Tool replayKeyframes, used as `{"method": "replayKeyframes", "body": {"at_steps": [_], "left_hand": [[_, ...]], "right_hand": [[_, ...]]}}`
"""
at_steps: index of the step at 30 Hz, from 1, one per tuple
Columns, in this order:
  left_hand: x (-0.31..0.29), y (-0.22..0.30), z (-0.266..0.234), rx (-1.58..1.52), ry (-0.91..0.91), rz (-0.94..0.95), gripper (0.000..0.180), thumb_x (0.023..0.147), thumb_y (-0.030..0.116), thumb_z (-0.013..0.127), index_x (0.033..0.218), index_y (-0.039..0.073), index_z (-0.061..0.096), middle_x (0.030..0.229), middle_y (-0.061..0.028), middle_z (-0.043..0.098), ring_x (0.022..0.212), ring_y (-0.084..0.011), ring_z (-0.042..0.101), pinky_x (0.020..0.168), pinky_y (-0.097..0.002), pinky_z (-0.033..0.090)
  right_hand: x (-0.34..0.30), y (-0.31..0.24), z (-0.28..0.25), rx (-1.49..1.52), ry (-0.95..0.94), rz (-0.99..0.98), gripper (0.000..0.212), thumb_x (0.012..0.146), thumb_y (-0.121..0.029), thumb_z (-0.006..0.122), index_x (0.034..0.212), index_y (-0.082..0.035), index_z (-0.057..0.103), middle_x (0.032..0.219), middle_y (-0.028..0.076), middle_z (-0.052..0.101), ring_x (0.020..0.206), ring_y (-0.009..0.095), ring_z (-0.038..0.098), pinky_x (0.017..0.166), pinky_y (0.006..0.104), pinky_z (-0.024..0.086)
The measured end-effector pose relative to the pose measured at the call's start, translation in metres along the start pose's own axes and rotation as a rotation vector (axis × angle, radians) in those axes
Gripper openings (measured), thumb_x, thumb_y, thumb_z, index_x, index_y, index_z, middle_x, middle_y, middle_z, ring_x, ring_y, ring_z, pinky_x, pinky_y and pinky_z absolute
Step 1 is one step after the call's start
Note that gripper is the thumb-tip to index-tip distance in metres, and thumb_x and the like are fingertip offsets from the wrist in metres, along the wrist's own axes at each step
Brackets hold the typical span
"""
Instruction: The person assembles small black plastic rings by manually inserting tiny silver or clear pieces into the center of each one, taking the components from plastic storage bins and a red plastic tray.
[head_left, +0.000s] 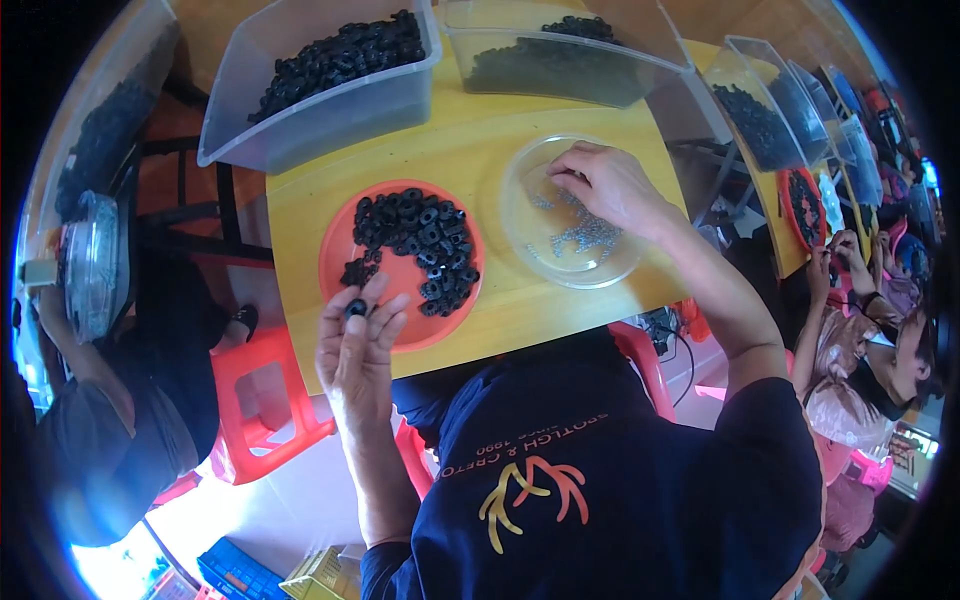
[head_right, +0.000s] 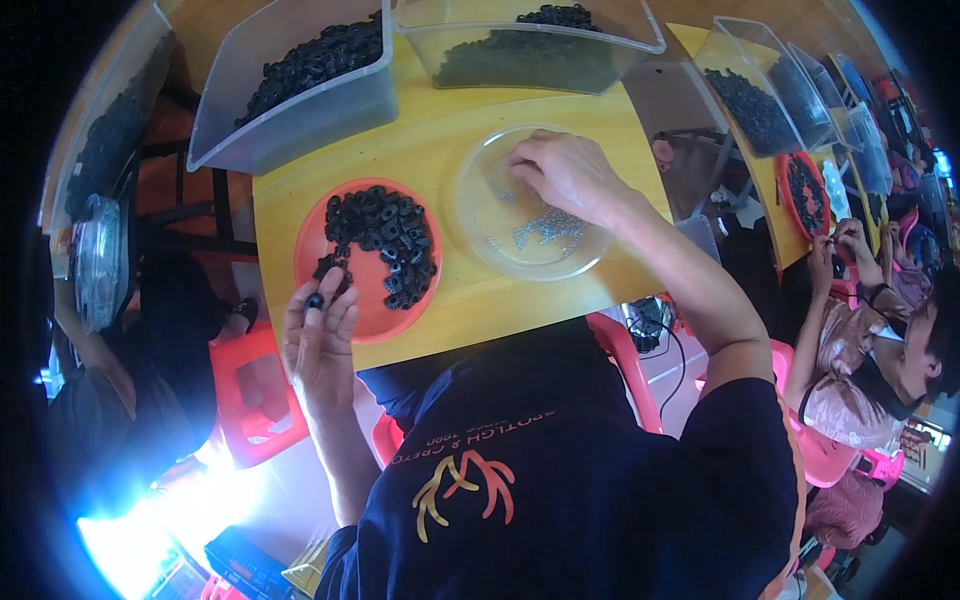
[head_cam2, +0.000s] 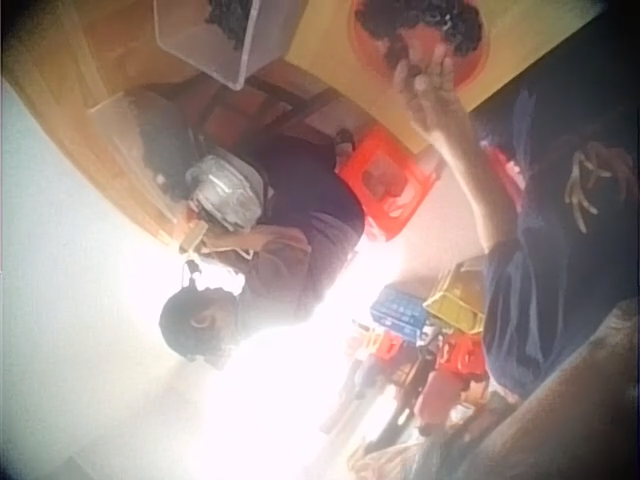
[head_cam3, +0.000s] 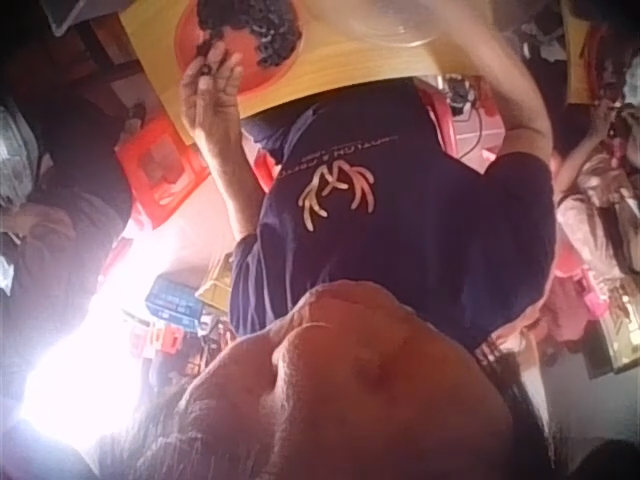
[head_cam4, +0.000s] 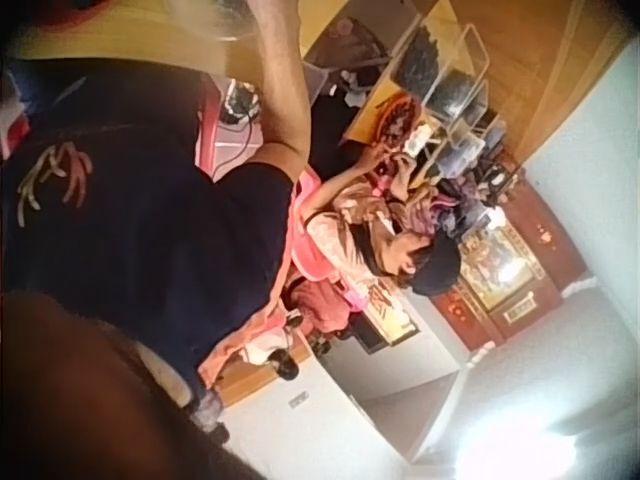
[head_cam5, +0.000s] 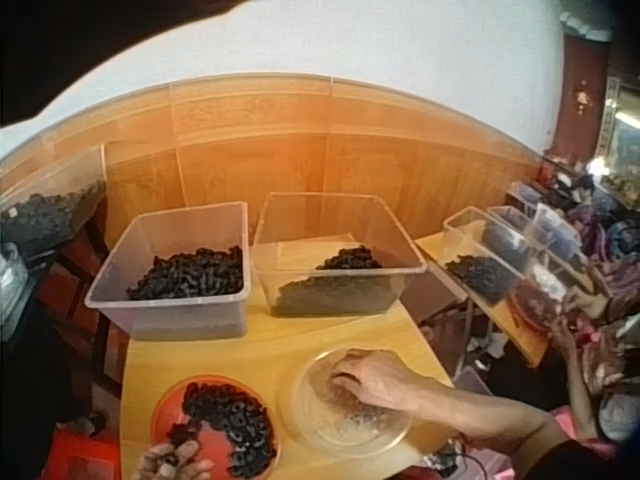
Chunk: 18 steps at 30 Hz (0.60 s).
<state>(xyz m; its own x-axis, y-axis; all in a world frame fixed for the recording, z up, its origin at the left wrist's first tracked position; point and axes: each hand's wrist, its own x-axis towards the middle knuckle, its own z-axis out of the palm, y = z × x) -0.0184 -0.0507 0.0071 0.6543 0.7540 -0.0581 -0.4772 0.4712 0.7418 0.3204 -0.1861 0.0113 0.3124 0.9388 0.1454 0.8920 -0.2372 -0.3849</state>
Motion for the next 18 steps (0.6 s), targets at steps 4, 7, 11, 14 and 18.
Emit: {"method": "replayKeyframes", "body": {"at_steps": [4, 7, 11, 14, 18], "left_hand": [[-0.001, 0.004, -0.008, 0.040, -0.012, 0.019, 0.027, 0.101, 0.008, 0.050, 0.125, -0.003, 0.047, 0.131, -0.0326, 0.052, 0.111, -0.0391, 0.064, 0.092, -0.0408, 0.058], [-0.002, 0.002, -0.009, 0.047, -0.013, 0.009, 0.027, 0.100, 0.008, 0.051, 0.124, -0.003, 0.048, 0.130, -0.0317, 0.054, 0.108, -0.0367, 0.066, 0.089, -0.0389, 0.059], [-0.004, -0.004, -0.007, 0.026, -0.021, 0.025, 0.025, 0.099, 0.008, 0.055, 0.122, -0.002, 0.053, 0.130, -0.0271, 0.057, 0.097, -0.0285, 0.069, 0.080, -0.0326, 0.059], [-0.008, -0.010, 0.000, -0.039, 0.087, 0.060, 0.024, 0.097, 0.007, 0.058, 0.119, -0.002, 0.058, 0.125, -0.0210, 0.060, 0.087, -0.0197, 0.065, 0.078, -0.0284, 0.055], [-0.010, -0.018, 0.003, -0.141, 0.084, -0.015, 0.026, 0.093, 0.008, 0.065, 0.119, 0.002, 0.062, 0.103, -0.0028, 0.061, 0.079, -0.0132, 0.049, 0.070, -0.0245, 0.040]], "right_hand": [[0.000, -0.007, -0.002, 0.015, -0.062, 0.017, 0.015, 0.087, -0.018, 0.064, 0.096, -0.007, 0.071, 0.093, 0.011, 0.067, 0.088, 0.032, 0.065, 0.077, 0.0427, 0.051], [0.003, -0.014, 0.002, 0.035, -0.108, 0.058, 0.018, 0.087, -0.021, 0.064, 0.095, -0.008, 0.072, 0.094, 0.012, 0.068, 0.088, 0.033, 0.065, 0.078, 0.0442, 0.051], [0.007, -0.022, 0.015, -0.055, -0.118, 0.091, 0.019, 0.086, -0.023, 0.067, 0.092, -0.006, 0.071, 0.092, 0.012, 0.065, 0.085, 0.033, 0.065, 0.075, 0.0427, 0.051], [0.015, -0.028, 0.021, -0.065, -0.136, 0.089, 0.018, 0.085, -0.023, 0.068, 0.092, -0.006, 0.069, 0.093, 0.012, 0.065, 0.085, 0.033, 0.066, 0.076, 0.0432, 0.052], [0.017, -0.025, 0.024, -0.061, -0.140, 0.073, 0.017, 0.085, -0.020, 0.067, 0.093, -0.007, 0.066, 0.095, 0.012, 0.065, 0.088, 0.033, 0.066, 0.079, 0.0434, 0.052]]}}
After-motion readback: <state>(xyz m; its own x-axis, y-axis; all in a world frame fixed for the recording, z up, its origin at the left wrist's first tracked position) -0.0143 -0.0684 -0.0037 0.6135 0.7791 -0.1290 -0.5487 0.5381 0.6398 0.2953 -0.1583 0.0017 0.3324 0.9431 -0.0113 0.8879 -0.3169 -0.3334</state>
